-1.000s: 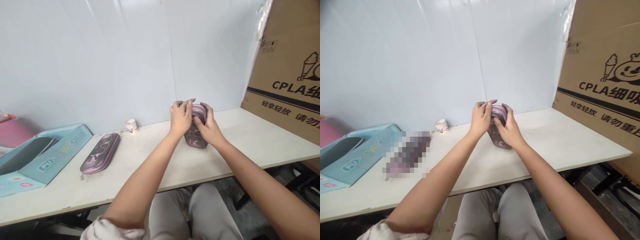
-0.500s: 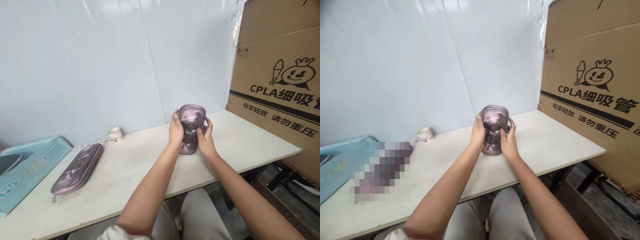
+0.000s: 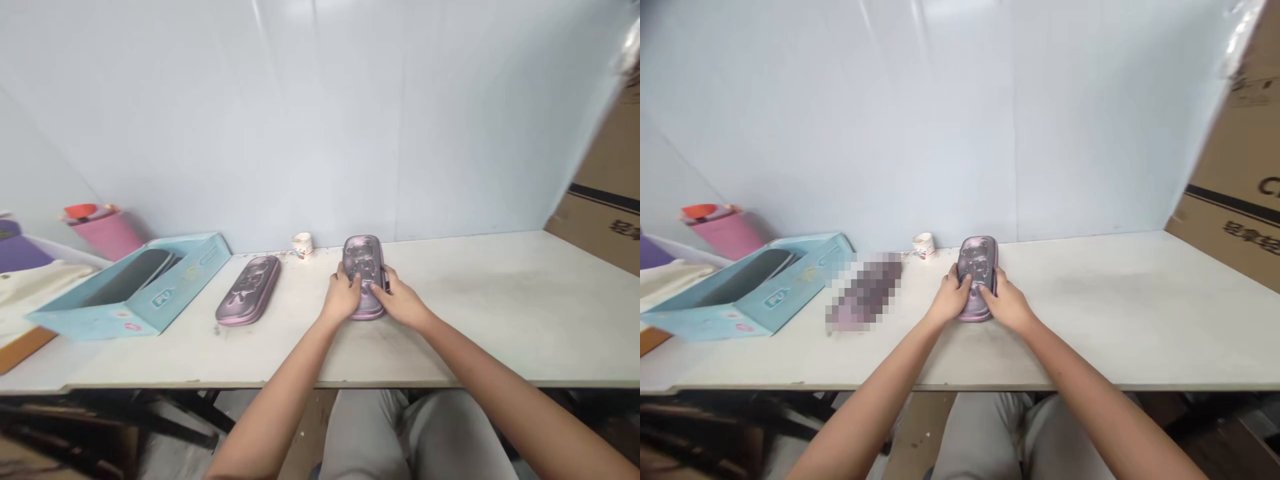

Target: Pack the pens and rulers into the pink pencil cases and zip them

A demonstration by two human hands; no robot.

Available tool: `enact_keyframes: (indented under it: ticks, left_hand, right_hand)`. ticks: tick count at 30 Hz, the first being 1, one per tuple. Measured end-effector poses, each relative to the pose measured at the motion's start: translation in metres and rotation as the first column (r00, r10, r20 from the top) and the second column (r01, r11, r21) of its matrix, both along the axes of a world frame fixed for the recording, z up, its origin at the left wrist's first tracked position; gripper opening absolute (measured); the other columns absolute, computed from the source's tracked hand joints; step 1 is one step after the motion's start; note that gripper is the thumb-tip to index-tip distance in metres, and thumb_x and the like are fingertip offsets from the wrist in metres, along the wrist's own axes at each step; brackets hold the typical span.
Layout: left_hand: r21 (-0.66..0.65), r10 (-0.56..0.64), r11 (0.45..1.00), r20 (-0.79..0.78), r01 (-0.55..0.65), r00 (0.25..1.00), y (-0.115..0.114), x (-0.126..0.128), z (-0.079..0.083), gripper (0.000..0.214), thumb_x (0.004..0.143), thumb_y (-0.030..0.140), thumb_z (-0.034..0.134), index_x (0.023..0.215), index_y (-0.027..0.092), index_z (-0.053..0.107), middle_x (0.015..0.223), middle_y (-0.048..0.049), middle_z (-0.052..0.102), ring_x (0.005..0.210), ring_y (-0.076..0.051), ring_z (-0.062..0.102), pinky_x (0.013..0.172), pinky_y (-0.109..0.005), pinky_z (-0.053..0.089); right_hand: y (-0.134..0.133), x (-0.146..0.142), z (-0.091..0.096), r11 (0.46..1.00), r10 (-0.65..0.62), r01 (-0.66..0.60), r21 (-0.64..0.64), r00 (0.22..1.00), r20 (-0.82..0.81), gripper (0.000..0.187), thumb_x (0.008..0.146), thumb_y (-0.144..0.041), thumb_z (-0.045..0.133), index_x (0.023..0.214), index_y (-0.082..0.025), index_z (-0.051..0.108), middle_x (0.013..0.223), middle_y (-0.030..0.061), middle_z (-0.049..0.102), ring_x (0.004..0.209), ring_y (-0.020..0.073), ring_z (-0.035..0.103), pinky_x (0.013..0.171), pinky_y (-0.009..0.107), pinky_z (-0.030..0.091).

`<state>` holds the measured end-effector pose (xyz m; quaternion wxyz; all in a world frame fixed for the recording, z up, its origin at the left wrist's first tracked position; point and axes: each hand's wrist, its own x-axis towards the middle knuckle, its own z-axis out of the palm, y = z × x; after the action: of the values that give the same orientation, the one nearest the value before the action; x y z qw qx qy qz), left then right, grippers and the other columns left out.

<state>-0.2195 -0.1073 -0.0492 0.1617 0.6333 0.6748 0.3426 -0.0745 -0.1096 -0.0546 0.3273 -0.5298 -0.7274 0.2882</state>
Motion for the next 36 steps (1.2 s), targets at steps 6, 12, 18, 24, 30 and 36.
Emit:
enact_keyframes:
  ticks: [6,12,18,24,30,36]
  left_hand:
    - [-0.096,0.091,0.988,-0.266,-0.12,0.96,-0.029,-0.095,-0.003,0.062,0.086,0.044,0.032,0.135,0.007,0.029,0.126,-0.0257,0.042,0.117,-0.032,0.045,0.095,-0.04,0.033]
    - [0.026,0.058,0.998,-0.546,-0.052,0.836,-0.03,-0.143,0.01,0.05,0.086,0.044,0.034,0.124,0.014,0.046,0.119,-0.0186,0.051,0.112,-0.032,0.047,0.091,-0.044,0.035]
    - [0.182,0.253,0.967,-0.583,-0.179,0.772,-0.018,-0.212,0.037,0.046,0.085,0.047,0.032,0.116,0.018,0.052,0.115,-0.0137,0.054,0.11,-0.029,0.048,0.089,-0.041,0.037]
    - [-0.303,0.294,0.876,-0.281,-0.375,0.914,-0.014,-0.277,0.022,0.063,0.077,0.064,0.034,0.096,0.011,0.062,0.099,-0.0191,0.065,0.093,-0.03,0.061,0.075,-0.034,0.045]
    - [-0.523,0.296,0.851,0.425,-0.034,0.855,-0.034,-0.287,0.027,0.06,0.061,0.068,0.056,0.079,0.012,0.065,0.084,-0.0161,0.07,0.072,-0.026,0.066,0.06,-0.03,0.05]
    - [-0.342,0.097,0.93,0.584,0.136,0.806,-0.057,-0.26,0.075,0.044,0.065,0.047,0.066,0.096,0.017,0.064,0.088,-0.01,0.07,0.076,-0.022,0.066,0.067,-0.029,0.052]
  right_hand:
    - [0.001,-0.105,-0.01,0.987,0.16,-0.157,-0.035,0.98,0.117,0.063,0.085,-0.042,0.036,0.137,-0.011,0.02,0.121,0.0183,0.053,0.11,0.0254,0.052,0.085,0.035,0.041]
    - [0.011,-0.142,-0.006,0.987,0.09,-0.13,0.09,0.931,0.354,0.053,0.085,-0.045,0.035,0.126,-0.013,0.041,0.111,0.0175,0.056,0.1,0.029,0.056,0.08,0.038,0.041]
    - [0.024,-0.181,0.014,0.885,0.086,-0.267,0.381,0.899,0.43,0.036,0.086,-0.034,0.035,0.112,-0.018,0.054,0.112,0.0128,0.052,0.106,0.025,0.046,0.087,0.036,0.037]
    - [0.008,-0.236,0.02,0.778,0.235,-0.538,0.325,0.728,0.644,0.031,0.086,-0.033,0.036,0.094,-0.014,0.06,0.093,0.0119,0.062,0.097,0.0253,0.05,0.097,0.049,0.022]
    - [-0.017,-0.234,0.023,0.695,0.419,-0.673,0.251,0.664,0.619,0.032,0.085,-0.035,0.039,0.095,-0.011,0.058,0.093,0.0128,0.061,0.095,0.0251,0.051,0.086,0.04,0.035]
    - [-0.014,-0.176,0.077,0.632,0.467,-0.555,0.541,0.83,0.305,0.028,0.088,-0.03,0.037,0.101,-0.016,0.057,0.113,0.0107,0.054,0.109,0.0222,0.045,0.094,0.04,0.034]
